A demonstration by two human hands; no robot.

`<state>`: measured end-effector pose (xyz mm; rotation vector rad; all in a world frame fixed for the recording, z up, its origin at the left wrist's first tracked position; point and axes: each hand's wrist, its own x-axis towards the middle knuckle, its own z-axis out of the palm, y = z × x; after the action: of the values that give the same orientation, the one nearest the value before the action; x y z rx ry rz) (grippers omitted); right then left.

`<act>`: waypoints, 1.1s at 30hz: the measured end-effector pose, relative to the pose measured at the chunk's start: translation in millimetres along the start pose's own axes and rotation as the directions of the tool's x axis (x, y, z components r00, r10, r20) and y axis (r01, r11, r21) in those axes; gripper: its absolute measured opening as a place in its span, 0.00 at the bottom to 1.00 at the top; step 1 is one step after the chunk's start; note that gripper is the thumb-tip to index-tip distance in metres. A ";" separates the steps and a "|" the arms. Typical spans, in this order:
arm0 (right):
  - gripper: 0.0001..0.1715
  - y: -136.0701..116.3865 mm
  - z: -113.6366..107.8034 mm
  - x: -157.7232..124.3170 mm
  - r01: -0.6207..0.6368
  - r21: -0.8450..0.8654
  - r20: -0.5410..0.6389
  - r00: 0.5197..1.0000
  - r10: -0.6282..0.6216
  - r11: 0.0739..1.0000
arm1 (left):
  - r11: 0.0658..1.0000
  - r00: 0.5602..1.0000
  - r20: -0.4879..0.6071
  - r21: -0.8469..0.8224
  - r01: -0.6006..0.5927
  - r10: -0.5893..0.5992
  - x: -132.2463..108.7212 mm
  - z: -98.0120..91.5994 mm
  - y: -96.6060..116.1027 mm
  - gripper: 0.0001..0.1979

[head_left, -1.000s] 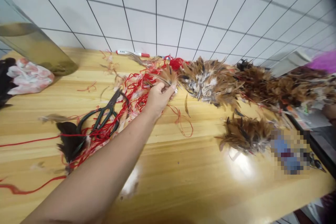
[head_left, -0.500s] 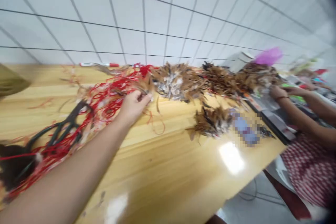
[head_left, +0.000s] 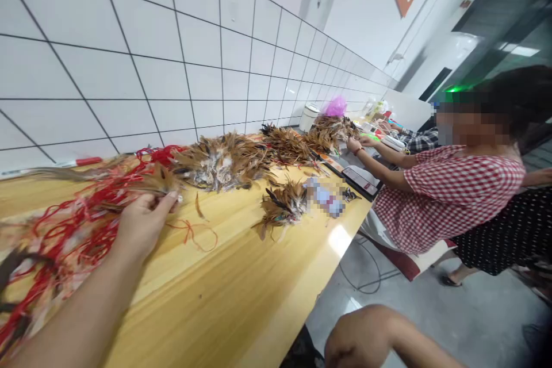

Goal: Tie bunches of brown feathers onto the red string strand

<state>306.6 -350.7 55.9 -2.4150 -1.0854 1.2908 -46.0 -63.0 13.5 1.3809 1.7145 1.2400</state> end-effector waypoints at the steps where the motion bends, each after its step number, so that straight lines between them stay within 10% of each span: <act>1: 0.18 -26.0 -21.5 9.6 0.053 -0.008 0.169 0.984 -0.051 0.999 | 1.000 1.000 -0.006 -0.013 0.001 -0.001 1.3 0.6 -0.9 0.18; 3: 0.20 -87.4 -53.8 27.2 0.221 0.060 0.507 0.833 -0.221 0.973 | 0.998 1.000 -0.030 -0.059 0.005 -0.007 3.7 2.2 -2.9 0.18; 5: 0.20 -156.3 -60.9 45.4 0.384 0.218 0.586 0.684 -0.435 0.897 | 0.995 0.999 -0.043 -0.103 0.001 -0.006 5.3 3.3 -4.4 0.19; 9: 0.15 -285.2 -1.9 91.6 0.456 0.775 0.241 0.426 -0.872 0.437 | 0.992 0.999 -0.029 -0.121 -0.018 0.014 6.6 1.9 -4.7 0.22; 12: 0.10 -346.8 64.4 129.1 0.298 0.881 0.213 0.444 -0.870 0.367 | 0.989 0.998 -0.057 -0.149 -0.024 0.016 8.5 -1.9 -4.6 0.24; 15: 0.09 -367.8 120.0 161.5 0.081 0.929 0.249 0.584 -0.772 0.360 | 0.989 0.997 -0.077 -0.147 0.003 -0.015 12.2 -6.4 -6.2 0.25; 21: 0.09 -357.6 174.2 198.7 0.252 0.828 0.180 0.727 -0.663 0.501 | 0.995 0.994 -0.093 -0.083 0.052 -0.060 17.4 -8.6 -6.0 0.21; 26: 0.07 -357.5 181.2 200.0 0.712 0.476 -0.077 0.619 -0.782 0.517 | 0.989 0.996 -0.069 -0.140 0.046 -0.056 18.4 -6.8 -11.3 0.22; 33: 0.07 -353.7 184.7 189.4 0.819 0.325 -0.031 0.509 -0.860 0.473 | 0.998 0.998 -0.057 -0.062 0.006 -0.010 19.3 -15.4 -18.3 0.22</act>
<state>46.8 1.0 -6.6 -1.2005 -1.6606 1.1058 -72.0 -49.3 4.3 1.3124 1.7040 1.3292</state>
